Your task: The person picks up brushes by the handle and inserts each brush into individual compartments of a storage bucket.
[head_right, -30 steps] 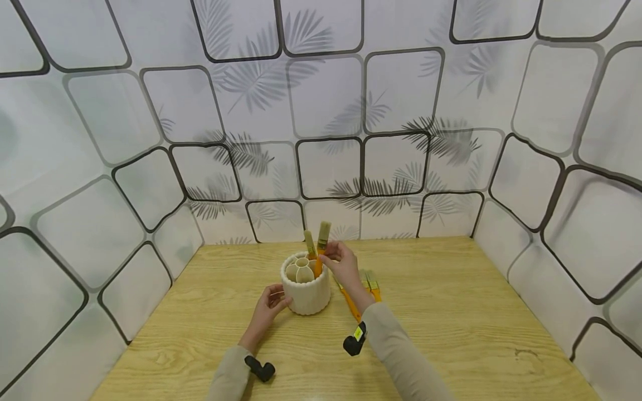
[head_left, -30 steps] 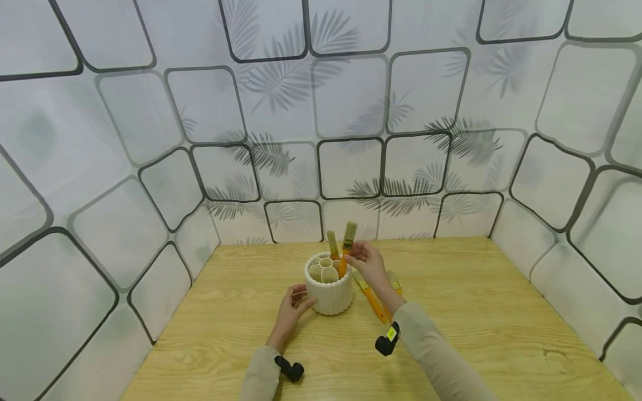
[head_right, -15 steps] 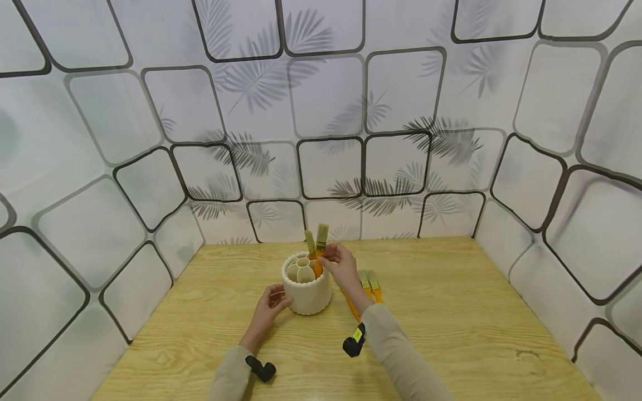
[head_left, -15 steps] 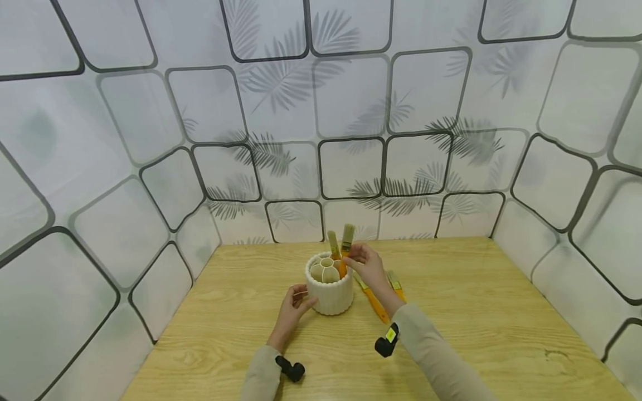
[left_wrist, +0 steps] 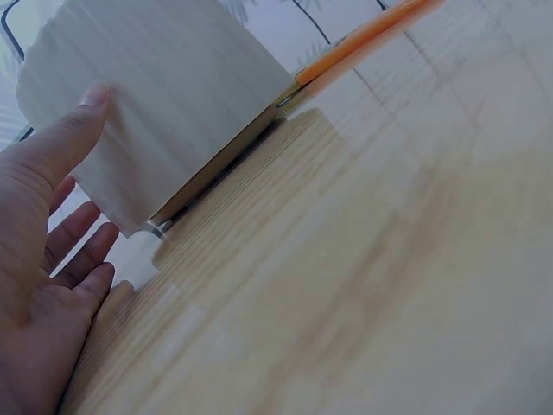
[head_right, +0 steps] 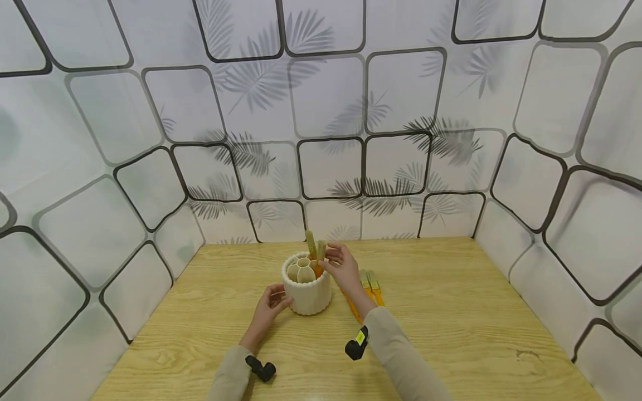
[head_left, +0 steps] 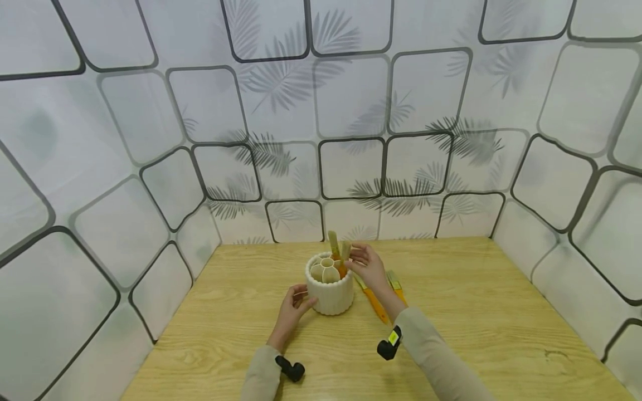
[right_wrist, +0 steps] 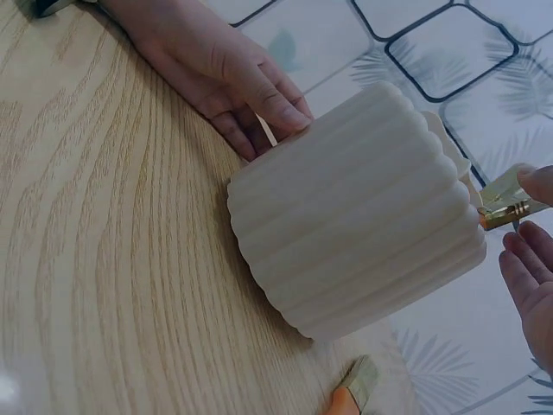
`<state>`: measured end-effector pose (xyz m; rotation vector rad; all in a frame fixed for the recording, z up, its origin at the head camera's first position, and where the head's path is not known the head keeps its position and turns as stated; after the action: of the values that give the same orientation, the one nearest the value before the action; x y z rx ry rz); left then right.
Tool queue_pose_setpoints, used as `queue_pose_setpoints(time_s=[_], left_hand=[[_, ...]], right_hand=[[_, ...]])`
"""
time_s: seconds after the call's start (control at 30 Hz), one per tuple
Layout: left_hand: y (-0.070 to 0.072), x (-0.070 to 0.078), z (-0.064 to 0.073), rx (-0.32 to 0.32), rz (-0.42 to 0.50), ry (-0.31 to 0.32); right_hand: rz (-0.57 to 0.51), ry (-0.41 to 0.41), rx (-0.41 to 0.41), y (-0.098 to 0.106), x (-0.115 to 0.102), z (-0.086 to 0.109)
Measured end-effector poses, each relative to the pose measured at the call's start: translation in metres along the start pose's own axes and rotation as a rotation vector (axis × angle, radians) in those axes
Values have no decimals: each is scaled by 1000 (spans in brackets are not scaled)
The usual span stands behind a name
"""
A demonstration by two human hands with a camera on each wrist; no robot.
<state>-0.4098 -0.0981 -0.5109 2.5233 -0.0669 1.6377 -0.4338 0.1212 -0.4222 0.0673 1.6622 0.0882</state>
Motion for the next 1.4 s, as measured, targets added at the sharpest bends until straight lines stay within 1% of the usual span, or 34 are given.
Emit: queue_pose_setpoints(time_s=[0.1, 0.27, 0.5, 0.6, 0.7, 0.87, 1.0, 1.17, 1.27, 1.4], left_hand=[[0, 1, 1, 3, -10, -4], [0, 4, 1, 3, -20, -19], [0, 3, 1, -22, -19, -15], [-1, -1, 1, -37, -20, -10], [-1, -8, 0, -40, -15, -14], [0, -27, -3, -22, -12, -15], [0, -33, -4, -6, -2, -13], [1, -33, -4, -4, -17, -25], [1, -32, -4, -8, -21, -27], [0, -20, -3, -13, 7, -39]], right_hand=[[-10, -12, -17, 5, 5, 1], [-18, 8, -26, 13, 14, -3], [4, 16, 18, 21, 17, -1], [3, 12, 28, 22, 19, -1], [0, -1, 22, 23, 19, 0], [-21, -15, -2, 25, 11, 7], [-22, 1, -5, 26, 6, 12], [3, 36, 15, 29, 18, 8], [18, 31, 29, 30, 24, 6], [16, 14, 38, 32, 28, 5]])
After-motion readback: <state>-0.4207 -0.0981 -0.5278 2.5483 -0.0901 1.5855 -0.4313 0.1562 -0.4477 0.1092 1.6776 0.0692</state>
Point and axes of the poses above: each hand's wrist, its own z-axis away from the middle knuckle, its own y-axis out of the back of the hand, x = y × z, the point moved 8 cm from there along -z, towards the middle knuckle, and after that the axes turned 12 degrees about -y, right-handed, at the moved point
